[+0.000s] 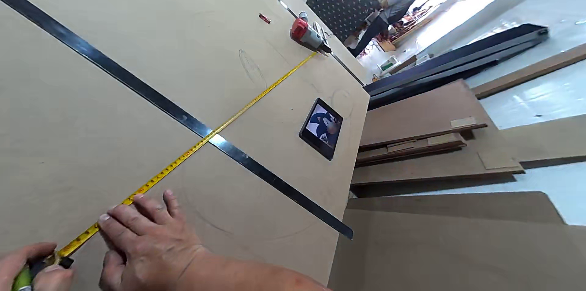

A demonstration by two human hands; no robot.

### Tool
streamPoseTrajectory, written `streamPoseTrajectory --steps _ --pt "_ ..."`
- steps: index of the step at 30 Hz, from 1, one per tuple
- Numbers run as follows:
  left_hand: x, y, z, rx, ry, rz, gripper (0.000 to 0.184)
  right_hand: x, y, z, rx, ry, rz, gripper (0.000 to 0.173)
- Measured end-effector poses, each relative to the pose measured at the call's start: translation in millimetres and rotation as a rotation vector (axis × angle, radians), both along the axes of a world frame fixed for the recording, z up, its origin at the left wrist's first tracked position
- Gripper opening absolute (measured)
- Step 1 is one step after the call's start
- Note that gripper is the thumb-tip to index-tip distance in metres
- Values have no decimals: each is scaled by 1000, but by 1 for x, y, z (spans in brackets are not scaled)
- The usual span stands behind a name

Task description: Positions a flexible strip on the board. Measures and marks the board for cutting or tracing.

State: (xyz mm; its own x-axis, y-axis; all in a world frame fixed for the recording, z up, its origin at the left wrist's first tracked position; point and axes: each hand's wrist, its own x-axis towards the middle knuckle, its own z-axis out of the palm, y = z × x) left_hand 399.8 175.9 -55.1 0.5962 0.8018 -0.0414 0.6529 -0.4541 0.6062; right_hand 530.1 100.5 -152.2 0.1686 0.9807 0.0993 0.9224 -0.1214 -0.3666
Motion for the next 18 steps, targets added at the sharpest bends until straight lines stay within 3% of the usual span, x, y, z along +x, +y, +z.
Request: streamPoseTrajectory --steps 7,11,18 --pt "-13 3 -7 -76 22 83 31 0 1 -2 23 19 64 48" --pt "-29 7 -33 1 -46 40 38 7 0 -3 44 3 44 47" --pt "-78 4 -47 -63 5 352 40 5 2 -20 78 -75 81 51"
